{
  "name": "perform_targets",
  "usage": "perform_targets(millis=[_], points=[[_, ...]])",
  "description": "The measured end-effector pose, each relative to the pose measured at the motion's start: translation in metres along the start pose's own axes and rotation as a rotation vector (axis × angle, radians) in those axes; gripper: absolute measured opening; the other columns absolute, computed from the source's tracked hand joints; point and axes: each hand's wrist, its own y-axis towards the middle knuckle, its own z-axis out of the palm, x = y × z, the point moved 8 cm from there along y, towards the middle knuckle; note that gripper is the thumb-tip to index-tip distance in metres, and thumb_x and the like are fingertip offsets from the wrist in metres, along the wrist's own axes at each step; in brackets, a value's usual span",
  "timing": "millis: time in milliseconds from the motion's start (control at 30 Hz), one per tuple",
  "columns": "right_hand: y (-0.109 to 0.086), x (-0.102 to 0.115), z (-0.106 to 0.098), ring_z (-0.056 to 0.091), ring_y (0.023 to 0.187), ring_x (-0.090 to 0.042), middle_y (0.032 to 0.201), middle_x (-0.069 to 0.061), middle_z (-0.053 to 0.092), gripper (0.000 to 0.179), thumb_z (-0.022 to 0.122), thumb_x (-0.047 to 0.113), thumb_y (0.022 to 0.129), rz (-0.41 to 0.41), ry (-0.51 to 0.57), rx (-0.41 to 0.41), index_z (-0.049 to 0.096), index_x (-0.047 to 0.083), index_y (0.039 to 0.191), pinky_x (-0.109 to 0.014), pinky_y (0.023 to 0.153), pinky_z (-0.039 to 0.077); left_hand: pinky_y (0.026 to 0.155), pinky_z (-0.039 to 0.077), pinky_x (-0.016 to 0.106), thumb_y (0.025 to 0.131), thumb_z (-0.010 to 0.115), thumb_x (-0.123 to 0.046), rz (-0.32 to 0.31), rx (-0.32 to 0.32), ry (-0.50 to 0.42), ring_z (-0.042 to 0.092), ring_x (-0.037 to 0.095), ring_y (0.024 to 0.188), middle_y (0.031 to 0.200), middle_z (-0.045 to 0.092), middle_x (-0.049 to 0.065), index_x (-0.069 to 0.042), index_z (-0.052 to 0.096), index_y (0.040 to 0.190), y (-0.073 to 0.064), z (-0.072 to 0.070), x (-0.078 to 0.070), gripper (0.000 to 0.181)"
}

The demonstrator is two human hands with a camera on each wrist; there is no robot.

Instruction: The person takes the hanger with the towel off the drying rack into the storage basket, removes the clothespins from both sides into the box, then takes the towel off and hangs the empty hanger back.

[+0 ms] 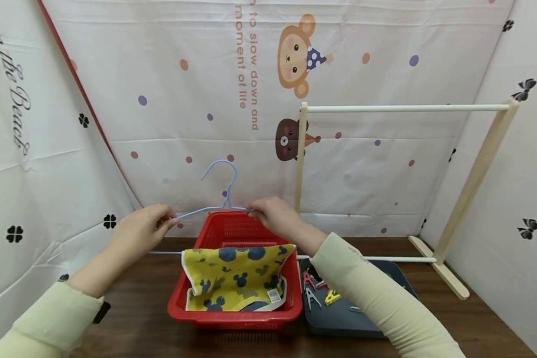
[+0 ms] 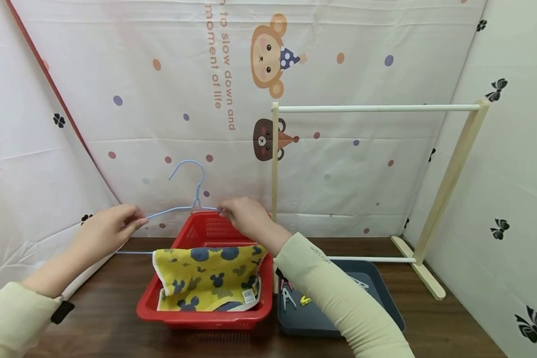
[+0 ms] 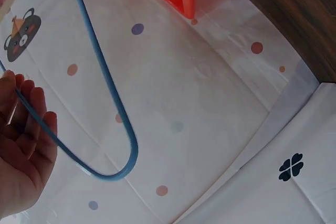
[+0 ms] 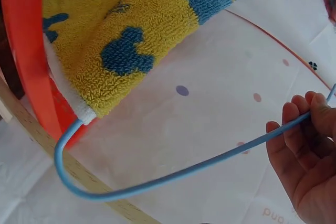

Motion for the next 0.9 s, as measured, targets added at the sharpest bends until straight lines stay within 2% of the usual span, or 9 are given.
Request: perform_targets(millis=[67,133,200,267,367,500,600,733,900], points=[[0.000,0.001,-0.004,0.074,0.094,-0.021,0.102,-0.008,0.079,0.015,0.066,0.010,0.099,0.005,-0.017,-0.007,0.077,0.006,0.108,-0.037,0.091,0.061,0.059,0.049,0.030,0.093,0.074,-0.021,-0.032,0.040,-0.018,0.056,0.016,0.070,0.081,0.069,0.003,-0.009,0.071,0.099,0.001,0.003,0.002,0.013],[0.001,0.002,-0.008,0.075,0.096,-0.021,0.104,-0.008,0.080,0.016,0.066,0.010,0.099,0.014,-0.035,-0.012,0.078,0.007,0.109,-0.037,0.092,0.060,0.066,0.057,0.039,0.094,0.073,-0.023,-0.058,0.060,-0.019,0.065,0.024,0.079,0.092,0.073,0.010,-0.007,0.070,0.111,0.001,0.004,0.002,0.024],[0.001,0.003,-0.012,0.075,0.098,-0.021,0.105,-0.007,0.080,0.017,0.065,0.011,0.099,0.024,-0.053,-0.016,0.078,0.008,0.110,-0.037,0.091,0.060,0.076,0.060,0.051,0.095,0.072,-0.024,-0.067,0.051,-0.009,0.069,0.034,0.092,0.106,0.074,0.017,-0.005,0.066,0.123,0.000,0.003,0.000,0.034],[0.002,0.003,-0.015,0.075,0.102,-0.020,0.107,-0.006,0.080,0.018,0.065,0.011,0.100,0.039,-0.062,-0.011,0.078,0.009,0.112,-0.038,0.093,0.060,0.083,0.059,0.058,0.095,0.072,-0.022,-0.052,0.009,0.009,0.068,0.040,0.105,0.118,0.071,0.023,-0.004,0.062,0.132,-0.002,0.001,-0.004,0.043],[0.003,0.002,-0.020,0.075,0.104,-0.020,0.110,-0.005,0.080,0.020,0.065,0.012,0.100,0.066,-0.062,0.008,0.078,0.011,0.115,-0.038,0.094,0.060,0.084,0.059,0.059,0.091,0.075,-0.014,0.032,-0.118,0.033,0.067,0.043,0.110,0.121,0.070,0.024,-0.002,0.063,0.130,-0.007,-0.006,-0.014,0.042],[0.003,0.000,-0.025,0.074,0.106,-0.021,0.111,-0.006,0.079,0.023,0.065,0.011,0.099,0.102,-0.038,0.032,0.077,0.010,0.118,-0.037,0.096,0.059,0.076,0.062,0.052,0.082,0.080,-0.003,0.206,-0.318,0.061,0.070,0.037,0.098,0.109,0.074,0.019,-0.002,0.069,0.115,-0.015,-0.014,-0.033,0.035],[0.003,0.000,-0.026,0.074,0.105,-0.021,0.112,-0.007,0.079,0.022,0.065,0.011,0.099,0.118,-0.031,0.047,0.077,0.010,0.118,-0.038,0.097,0.059,0.069,0.063,0.046,0.077,0.082,0.000,0.316,-0.383,0.071,0.071,0.030,0.088,0.101,0.075,0.014,-0.003,0.071,0.108,-0.018,-0.015,-0.048,0.033],[0.004,0.001,-0.026,0.074,0.106,-0.021,0.113,-0.007,0.079,0.022,0.065,0.013,0.100,0.138,-0.046,0.078,0.077,0.011,0.117,-0.038,0.097,0.059,0.073,0.063,0.042,0.074,0.085,-0.001,0.412,-0.352,0.065,0.073,0.026,0.089,0.100,0.076,0.011,-0.004,0.072,0.107,-0.017,-0.002,-0.069,0.035],[0.004,0.005,-0.029,0.074,0.105,-0.021,0.112,-0.007,0.079,0.021,0.064,0.013,0.101,0.144,-0.066,0.100,0.077,0.011,0.117,-0.038,0.095,0.060,0.080,0.063,0.040,0.077,0.088,-0.010,0.412,-0.173,0.095,0.074,0.026,0.099,0.108,0.076,0.010,-0.005,0.072,0.113,-0.006,0.029,-0.089,0.039]])
